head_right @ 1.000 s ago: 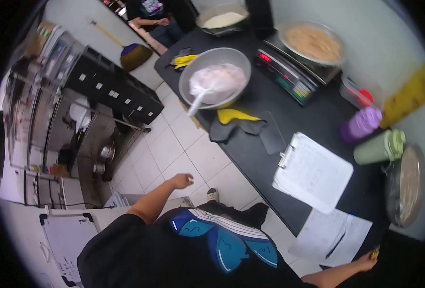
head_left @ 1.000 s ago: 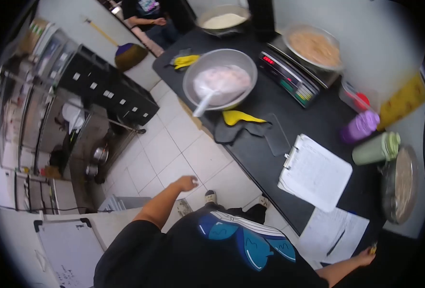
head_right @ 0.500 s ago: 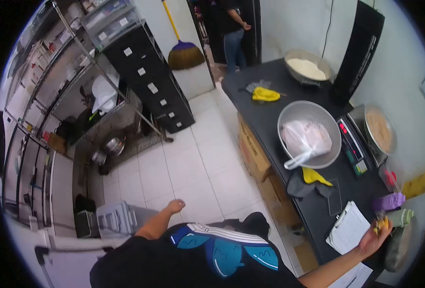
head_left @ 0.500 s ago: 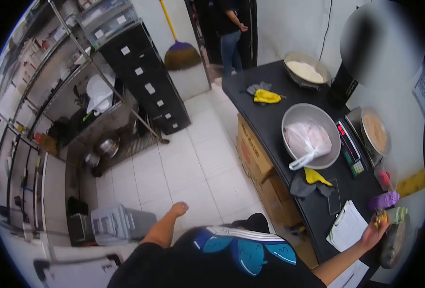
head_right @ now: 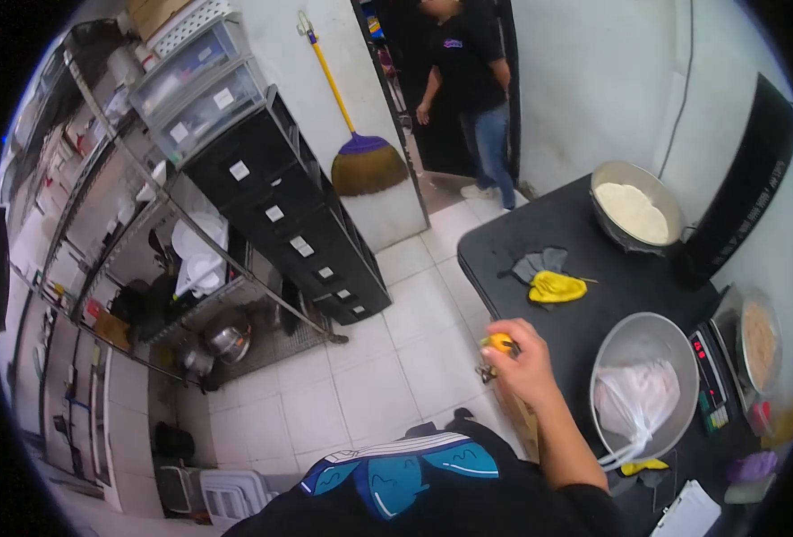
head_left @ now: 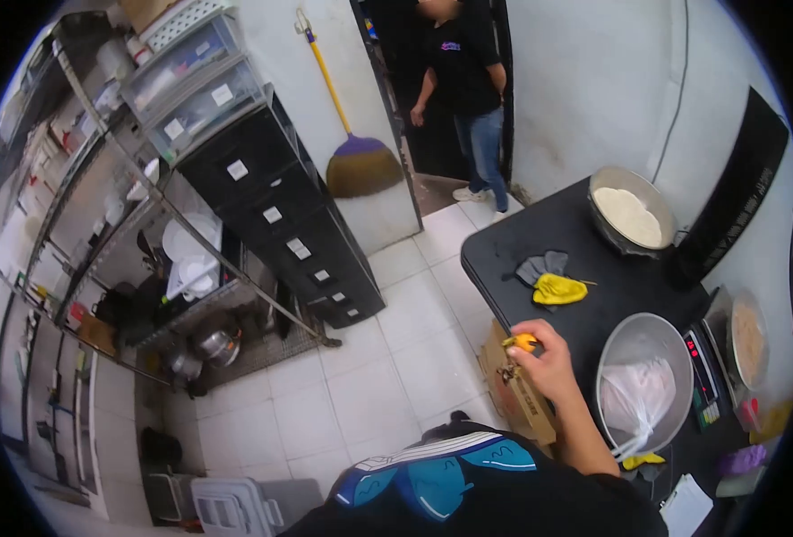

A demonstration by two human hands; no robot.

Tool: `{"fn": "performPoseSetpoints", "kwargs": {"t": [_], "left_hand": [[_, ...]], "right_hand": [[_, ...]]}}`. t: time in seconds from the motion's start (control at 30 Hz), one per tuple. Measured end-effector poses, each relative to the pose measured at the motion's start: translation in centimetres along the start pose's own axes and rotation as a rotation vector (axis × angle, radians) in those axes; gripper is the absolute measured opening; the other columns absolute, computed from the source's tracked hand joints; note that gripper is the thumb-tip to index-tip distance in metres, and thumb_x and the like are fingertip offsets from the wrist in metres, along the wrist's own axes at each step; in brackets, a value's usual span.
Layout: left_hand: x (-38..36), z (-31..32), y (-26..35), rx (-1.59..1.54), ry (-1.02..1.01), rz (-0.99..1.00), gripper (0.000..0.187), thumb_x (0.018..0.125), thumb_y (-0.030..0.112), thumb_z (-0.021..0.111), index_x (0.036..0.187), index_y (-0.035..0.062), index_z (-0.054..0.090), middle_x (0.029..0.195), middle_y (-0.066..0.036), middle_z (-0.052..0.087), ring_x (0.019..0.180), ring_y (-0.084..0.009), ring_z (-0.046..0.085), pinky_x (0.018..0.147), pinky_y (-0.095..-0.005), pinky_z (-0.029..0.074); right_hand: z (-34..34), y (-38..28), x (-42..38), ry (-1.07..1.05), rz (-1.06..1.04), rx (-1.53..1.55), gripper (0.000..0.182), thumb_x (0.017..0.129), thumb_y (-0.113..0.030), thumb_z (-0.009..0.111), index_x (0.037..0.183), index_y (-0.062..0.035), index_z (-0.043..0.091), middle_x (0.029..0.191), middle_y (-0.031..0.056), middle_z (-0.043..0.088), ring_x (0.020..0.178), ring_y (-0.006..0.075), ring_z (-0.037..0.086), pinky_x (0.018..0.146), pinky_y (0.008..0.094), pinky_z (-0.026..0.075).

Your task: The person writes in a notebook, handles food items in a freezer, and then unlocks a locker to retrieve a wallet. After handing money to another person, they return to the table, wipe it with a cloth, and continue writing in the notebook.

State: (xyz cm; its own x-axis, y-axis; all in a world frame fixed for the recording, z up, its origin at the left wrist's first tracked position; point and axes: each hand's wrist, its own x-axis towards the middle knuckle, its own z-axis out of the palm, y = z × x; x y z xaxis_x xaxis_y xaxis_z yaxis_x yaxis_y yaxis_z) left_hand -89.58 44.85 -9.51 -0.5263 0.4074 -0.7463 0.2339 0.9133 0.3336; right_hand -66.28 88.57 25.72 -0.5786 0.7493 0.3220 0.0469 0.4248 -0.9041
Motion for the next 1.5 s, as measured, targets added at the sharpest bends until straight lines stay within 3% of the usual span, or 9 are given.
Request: {"fn": "performPoseSetpoints", "kwargs": {"t": [0.17,0.43,0.63,0.77,0.87,0.93,1.07,1.37,1.5], "left_hand": [[3.1,-9.0,2.0,-0.167,0.179,-0.156,0.028,0.083,0.029,0.046,0.087,0.0047,0.059,0.085,-0.011,0.061,0.076,-0.0255,0.06,0.062,-0.0385,0.048],[16.0,-19.2,7.1,-0.157,0.151,-0.218,0.028,0.084,0.027,0.044,0.088,0.0041,0.059,0.091,-0.014,0.061,0.083,-0.0294,0.059,0.069,-0.0412,0.047],[31.2,-30.3,16.7,0.233,-0.013,0.123,0.028,0.085,0.026,0.042,0.088,0.0037,0.059,0.096,-0.016,0.061,0.088,-0.0324,0.058,0.074,-0.0432,0.046],[38.3,-39.7,30.9,0.483,0.017,0.548,0.028,0.086,0.025,0.041,0.088,0.0035,0.059,0.099,-0.017,0.061,0.092,-0.0343,0.057,0.077,-0.0445,0.046],[44.7,-43.7,40.7,0.252,-0.033,0.57,0.037,0.085,0.033,0.051,0.102,0.0009,0.059,0.091,-0.013,0.064,0.084,-0.0213,0.061,0.072,-0.0336,0.048],[49.5,-44.4,46.9,0.239,-0.03,0.682,0.032,0.086,0.03,0.05,0.104,0.0048,0.06,0.099,-0.014,0.063,0.088,-0.0259,0.06,0.078,-0.0371,0.046],[46.2,-46.6,61.7,-0.099,-0.375,0.387,0.032,0.09,0.032,0.046,0.109,0.0077,0.056,0.101,-0.008,0.062,0.088,-0.0168,0.057,0.074,-0.0298,0.046],[43.1,-47.8,83.9,-0.849,-1.476,0.335,0.053,0.094,0.045,0.027,0.128,0.0064,0.039,0.128,-0.016,0.045,0.109,-0.0307,0.051,0.089,-0.0437,0.043],[47.1,-50.4,90.1,-0.819,-1.595,0.25,0.058,0.095,0.046,0.021,0.124,0.0015,0.043,0.124,-0.019,0.048,0.111,-0.0306,0.051,0.09,-0.0421,0.044]], "right_hand": [[5.0,0.6,13.4,-0.168,-0.08,0.013,0.023,0.076,-0.005,0.064,0.097,-0.0035,0.058,0.09,0.0092,0.056,0.075,0.0169,0.057,0.064,0.025,0.046],[13.3,8.0,28.8,-0.153,0.25,0.182,0.02,0.08,-0.006,0.063,0.097,-0.0047,0.053,0.081,-0.0001,0.056,0.069,0.0064,0.054,0.061,0.0204,0.045],[14.6,12.2,35.6,0.095,0.306,0.136,0.023,0.079,-0.005,0.065,0.097,-0.0047,0.052,0.08,-0.0006,0.055,0.07,0.0058,0.052,0.062,0.0204,0.045],[13.4,13.9,38.5,0.35,0.347,0.035,0.02,0.079,-0.005,0.065,0.096,-0.0052,0.053,0.078,-0.0004,0.055,0.069,0.0065,0.052,0.061,0.0212,0.044],[12.2,16.0,40.2,0.519,0.426,0.138,0.019,0.078,-0.005,0.065,0.093,-0.0046,0.054,0.074,0.0004,0.055,0.066,0.0071,0.053,0.059,0.0224,0.045],[11.5,18.2,41.4,0.573,0.456,0.137,0.017,0.078,-0.004,0.064,0.092,-0.0043,0.053,0.073,-0.0001,0.054,0.065,0.0071,0.052,0.058,0.0223,0.044],[11.0,22.0,46.2,0.558,0.465,0.11,0.016,0.08,-0.004,0.062,0.091,-0.0049,0.051,0.076,-0.0004,0.053,0.068,0.0072,0.052,0.059,0.0217,0.044],[13.3,23.1,62.0,0.635,0.449,0.64,0.014,0.089,-0.006,0.049,0.102,-0.0077,0.043,0.096,0.0094,0.057,0.086,0.0186,0.059,0.071,0.0292,0.051],[13.6,28.0,67.6,0.817,0.44,0.768,0.014,0.09,-0.01,0.05,0.101,-0.0082,0.043,0.093,0.0104,0.057,0.081,0.019,0.06,0.066,0.0273,0.05]]}}
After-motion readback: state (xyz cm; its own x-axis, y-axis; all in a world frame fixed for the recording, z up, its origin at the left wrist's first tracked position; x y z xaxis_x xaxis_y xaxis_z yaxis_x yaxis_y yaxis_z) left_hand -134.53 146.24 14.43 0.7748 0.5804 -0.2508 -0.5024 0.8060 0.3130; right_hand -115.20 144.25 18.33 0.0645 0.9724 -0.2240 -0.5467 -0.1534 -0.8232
